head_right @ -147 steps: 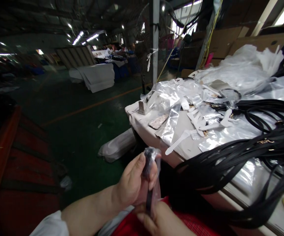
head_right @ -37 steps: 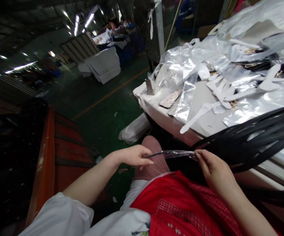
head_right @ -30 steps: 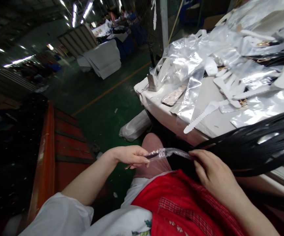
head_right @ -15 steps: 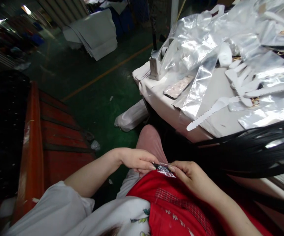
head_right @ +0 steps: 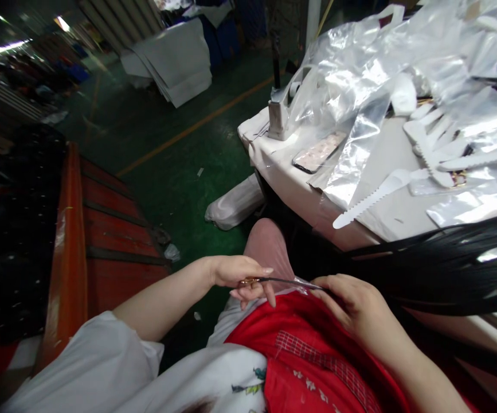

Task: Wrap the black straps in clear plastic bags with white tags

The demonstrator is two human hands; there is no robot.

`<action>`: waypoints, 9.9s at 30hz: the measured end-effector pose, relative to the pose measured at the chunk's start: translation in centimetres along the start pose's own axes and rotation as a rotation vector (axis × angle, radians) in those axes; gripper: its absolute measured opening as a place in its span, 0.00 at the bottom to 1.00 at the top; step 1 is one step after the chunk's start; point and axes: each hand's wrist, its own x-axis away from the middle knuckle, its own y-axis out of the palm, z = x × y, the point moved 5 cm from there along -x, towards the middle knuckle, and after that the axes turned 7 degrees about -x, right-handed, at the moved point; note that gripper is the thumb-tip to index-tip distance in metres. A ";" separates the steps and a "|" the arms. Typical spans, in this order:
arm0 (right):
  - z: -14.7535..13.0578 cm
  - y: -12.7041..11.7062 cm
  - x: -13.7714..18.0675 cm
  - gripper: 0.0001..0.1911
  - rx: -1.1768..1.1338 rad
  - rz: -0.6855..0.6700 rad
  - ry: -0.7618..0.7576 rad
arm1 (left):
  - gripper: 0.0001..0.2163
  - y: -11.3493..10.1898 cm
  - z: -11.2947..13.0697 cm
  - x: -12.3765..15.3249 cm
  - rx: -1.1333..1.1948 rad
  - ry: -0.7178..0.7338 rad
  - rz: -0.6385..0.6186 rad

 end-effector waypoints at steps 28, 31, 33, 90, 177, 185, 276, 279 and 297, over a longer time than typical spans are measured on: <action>-3.3 -2.1 -1.4 0.14 -0.221 0.021 -0.014 | 0.22 3.5 5.6 -2.5 -0.788 0.338 0.591; -3.3 -1.7 -1.2 0.16 -0.191 -0.109 -0.043 | 0.27 3.8 4.3 -2.5 -0.235 0.307 0.318; -3.1 -1.3 -1.0 0.18 -0.184 -0.124 -0.018 | 0.26 3.6 3.8 -2.7 -0.013 0.320 0.292; -7.7 6.4 -1.5 0.19 -0.416 -0.350 -0.030 | 0.25 2.4 9.5 0.4 -0.028 0.983 1.118; -4.0 -1.6 -0.2 0.22 -0.640 -0.149 0.255 | 0.29 3.7 8.1 -3.4 -1.550 0.545 1.118; -1.6 -3.8 -0.1 0.21 -0.002 -0.131 0.085 | 0.29 3.2 5.1 -4.7 -0.464 0.302 0.446; -6.9 -10.4 1.4 0.16 0.219 0.260 0.295 | 0.25 2.5 6.6 -9.0 -0.119 0.227 0.591; -6.9 -11.9 2.3 0.16 0.475 0.462 0.236 | 0.23 2.9 6.9 -9.0 -0.162 0.245 0.568; -6.7 -5.1 3.3 0.12 0.580 0.186 0.081 | 0.15 3.9 8.2 -8.3 -0.144 0.365 0.551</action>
